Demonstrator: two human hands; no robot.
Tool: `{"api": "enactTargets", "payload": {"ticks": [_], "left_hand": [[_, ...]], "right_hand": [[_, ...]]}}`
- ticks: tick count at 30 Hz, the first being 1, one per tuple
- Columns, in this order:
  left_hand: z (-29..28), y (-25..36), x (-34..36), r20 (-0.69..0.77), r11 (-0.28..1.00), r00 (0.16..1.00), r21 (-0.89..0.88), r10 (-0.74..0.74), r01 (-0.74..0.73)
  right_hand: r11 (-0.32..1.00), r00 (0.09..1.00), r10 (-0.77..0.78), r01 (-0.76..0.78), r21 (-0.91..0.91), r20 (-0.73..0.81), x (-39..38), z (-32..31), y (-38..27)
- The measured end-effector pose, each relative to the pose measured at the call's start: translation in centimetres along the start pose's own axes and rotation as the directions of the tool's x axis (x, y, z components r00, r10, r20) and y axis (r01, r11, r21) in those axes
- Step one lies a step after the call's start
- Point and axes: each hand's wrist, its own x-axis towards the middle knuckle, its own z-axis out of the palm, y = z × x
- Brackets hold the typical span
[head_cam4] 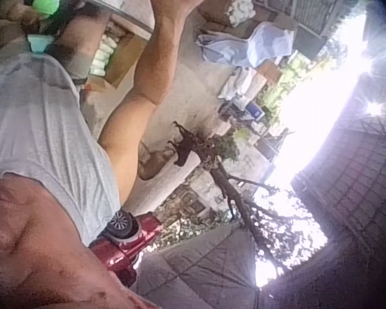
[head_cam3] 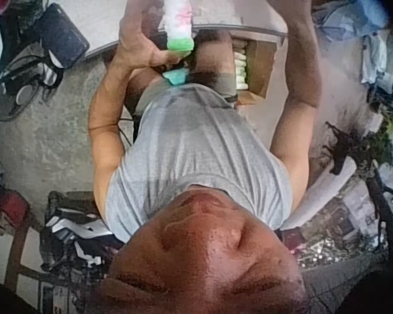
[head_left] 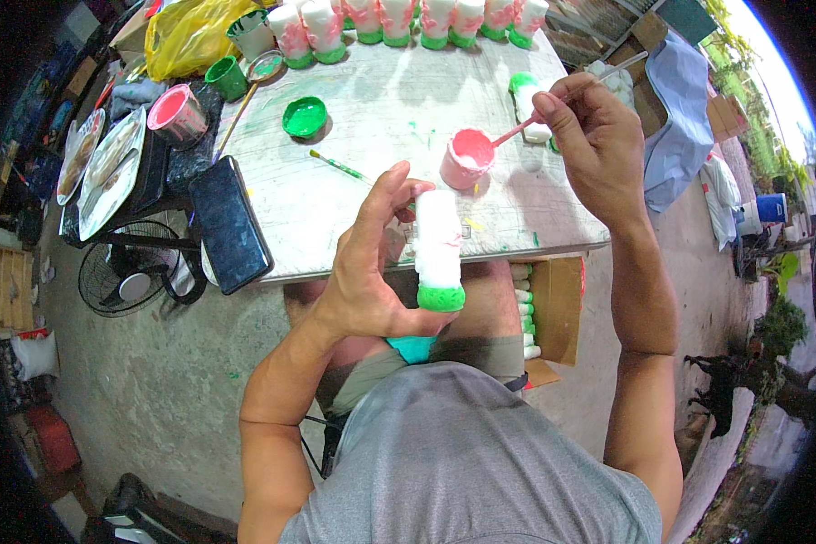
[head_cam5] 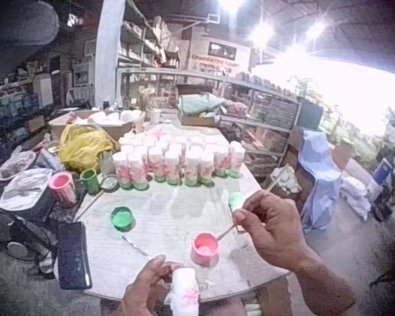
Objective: The person paints pink decorative patterns onto small white cylindrical objects using a fine brush. They repeatedly dip the brush into a pink paint container and apply the paint to the object's surface, rotating it to cover different areas.
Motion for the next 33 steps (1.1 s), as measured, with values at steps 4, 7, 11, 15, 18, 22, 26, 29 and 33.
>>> {"api": "enactTargets", "payload": {"ticks": [4, 7, 11, 15, 18, 22, 26, 29, 33], "left_hand": [[0.0, 0.1, 0.3, 0.006, 0.999, 1.0, 0.022, 0.03, -0.03], [-0.1, 0.2, 0.3, 0.01, 0.998, 0.999, 0.048, 0.039, -0.039], [0.0, 0.1, 0.3, 0.01, 0.998, 1.0, 0.053, 0.023, -0.024], [0.0, 0.1, 0.2, 0.013, 0.999, 1.0, 0.046, 0.02, -0.021], [0.2, 0.1, 0.2, 0.013, 0.999, 0.999, 0.021, 0.043, -0.043], [0.0, 0.4, -0.1, 0.061, 0.999, 0.997, 0.007, 0.04, -0.04], [0.2, 1.2, 0.2, 0.079, 0.995, 0.993, 0.04, 0.085, -0.088], [0.3, 1.8, 0.2, 0.087, 0.993, 0.993, 0.077, 0.08, -0.086], [0.3, 2.1, 0.2, 0.092, 0.988, 0.993, 0.131, 0.069, -0.081]], "right_hand": [[0.999, 0.999, 0.041, -0.041, -0.01, 0.012, -0.1, -0.1, 0.1], [0.998, 0.998, 0.062, -0.062, -0.011, 0.025, -0.3, -0.1, 0.0], [0.992, 0.997, 0.081, -0.082, 0.095, 0.017, -0.3, -0.4, 0.3], [0.901, 0.968, 0.236, -0.251, 0.355, 0.084, -0.5, -0.9, 1.2], [0.731, 0.95, 0.308, -0.273, 0.626, 0.055, -2.4, -0.6, 0.9], [0.53, 0.934, 0.34, -0.283, 0.8, 0.106, -7.3, 0.3, -0.4], [0.428, 0.918, 0.367, -0.311, 0.849, 0.152, -10.5, 1.8, -1.2], [0.394, 0.92, 0.373, -0.27, 0.879, 0.115, -11.2, 2.2, -1.6], [0.436, 0.937, 0.339, -0.23, 0.87, 0.078, -11.4, 2.3, -1.4]]}}
